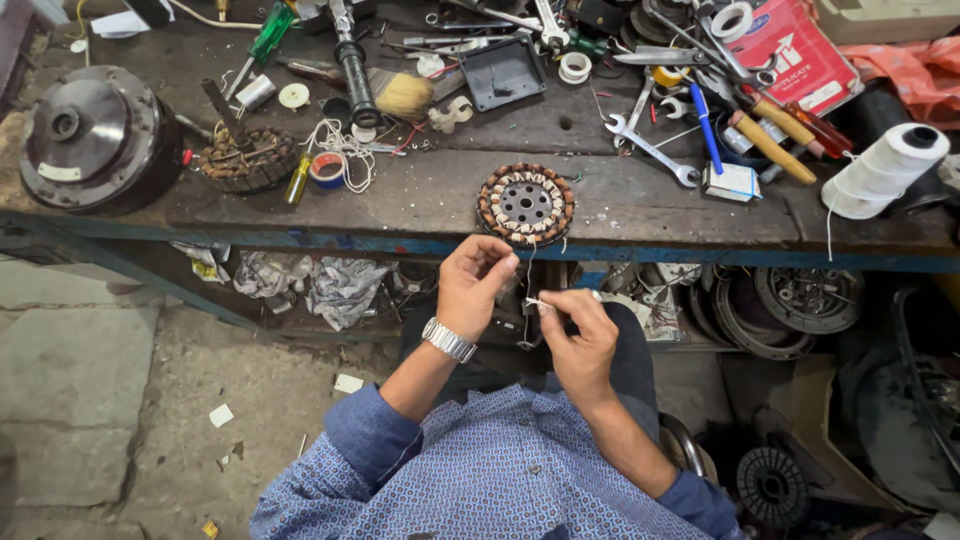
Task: The person sits at a workbench and repeatedly threads a white string through the slots of a motor stator. The person pulls the string through, adjusts the stator, and repeats the threading action multiple times.
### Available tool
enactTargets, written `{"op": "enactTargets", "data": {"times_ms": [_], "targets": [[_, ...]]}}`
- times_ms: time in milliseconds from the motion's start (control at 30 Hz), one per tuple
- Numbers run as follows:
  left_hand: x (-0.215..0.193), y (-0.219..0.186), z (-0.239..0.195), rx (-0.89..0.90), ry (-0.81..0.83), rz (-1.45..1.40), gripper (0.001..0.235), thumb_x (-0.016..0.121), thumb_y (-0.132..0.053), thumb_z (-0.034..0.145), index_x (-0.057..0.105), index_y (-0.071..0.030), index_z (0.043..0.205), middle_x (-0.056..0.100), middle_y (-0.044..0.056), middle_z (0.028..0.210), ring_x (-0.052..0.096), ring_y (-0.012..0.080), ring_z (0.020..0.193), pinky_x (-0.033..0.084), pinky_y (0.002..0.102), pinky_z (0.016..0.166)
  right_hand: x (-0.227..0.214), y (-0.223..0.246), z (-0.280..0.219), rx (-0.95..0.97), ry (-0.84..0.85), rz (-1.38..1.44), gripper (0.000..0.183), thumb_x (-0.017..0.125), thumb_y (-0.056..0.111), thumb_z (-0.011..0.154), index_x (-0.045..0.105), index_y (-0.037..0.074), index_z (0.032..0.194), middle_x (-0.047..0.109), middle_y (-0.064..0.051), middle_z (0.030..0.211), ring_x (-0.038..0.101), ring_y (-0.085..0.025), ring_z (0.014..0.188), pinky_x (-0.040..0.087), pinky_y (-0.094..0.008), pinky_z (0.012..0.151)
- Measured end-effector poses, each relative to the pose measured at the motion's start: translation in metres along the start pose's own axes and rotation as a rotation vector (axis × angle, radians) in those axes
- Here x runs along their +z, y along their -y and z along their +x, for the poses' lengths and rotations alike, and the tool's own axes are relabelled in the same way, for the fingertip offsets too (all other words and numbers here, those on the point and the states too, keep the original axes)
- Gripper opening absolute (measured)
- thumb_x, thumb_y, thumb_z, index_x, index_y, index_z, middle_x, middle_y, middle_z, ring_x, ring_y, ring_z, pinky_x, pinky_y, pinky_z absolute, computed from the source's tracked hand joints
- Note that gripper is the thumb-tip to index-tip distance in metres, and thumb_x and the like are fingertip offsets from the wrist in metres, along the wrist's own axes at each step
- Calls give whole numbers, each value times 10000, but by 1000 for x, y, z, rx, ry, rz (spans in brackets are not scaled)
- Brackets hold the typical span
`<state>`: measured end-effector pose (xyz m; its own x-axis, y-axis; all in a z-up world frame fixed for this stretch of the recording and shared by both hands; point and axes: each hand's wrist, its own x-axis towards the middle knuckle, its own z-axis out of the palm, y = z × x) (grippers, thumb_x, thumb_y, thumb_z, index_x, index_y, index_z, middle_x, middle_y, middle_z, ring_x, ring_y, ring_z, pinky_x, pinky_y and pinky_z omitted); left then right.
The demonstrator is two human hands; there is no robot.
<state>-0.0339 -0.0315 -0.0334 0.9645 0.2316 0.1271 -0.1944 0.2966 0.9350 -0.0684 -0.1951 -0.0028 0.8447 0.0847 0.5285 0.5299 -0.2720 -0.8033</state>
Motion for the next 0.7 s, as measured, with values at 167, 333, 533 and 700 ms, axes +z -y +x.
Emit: {"op": "enactTargets", "data": {"times_ms": [167,333,533,700], "targets": [[8,5,-2,-23,20,-148,113,712,-5,929,643,-17,1018,686,4,889,652,71,799,551,232,747,6,-1,1,-99,9,26,150,739,-64,890,707,-12,1027,706,-96,962,669,-160,885,526,-276,795],[11,3,-12,25,64,89,87,702,-27,956,646,-17,1023,665,-12,896,613,43,809,508,215,722,6,-16,-5,40,-81,54,190,749,-44,920,638,-6,1070,694,-68,985,659,-117,902,547,-255,831],[11,-5,-8,9,123,83,87,702,-34,962,639,-23,1021,666,-20,907,619,43,825,503,219,734,1,-39,0,90,-159,243,307,711,-62,984,536,12,1225,662,-66,1104,643,-126,1012,537,-273,953],[9,-11,1,26,186,14,111,705,-27,953,629,-27,1034,662,-30,937,623,42,857,516,219,779,-1,-50,8,325,-144,413,432,712,-41,936,536,11,1327,673,-59,1086,635,-104,961,528,-253,873]]}}
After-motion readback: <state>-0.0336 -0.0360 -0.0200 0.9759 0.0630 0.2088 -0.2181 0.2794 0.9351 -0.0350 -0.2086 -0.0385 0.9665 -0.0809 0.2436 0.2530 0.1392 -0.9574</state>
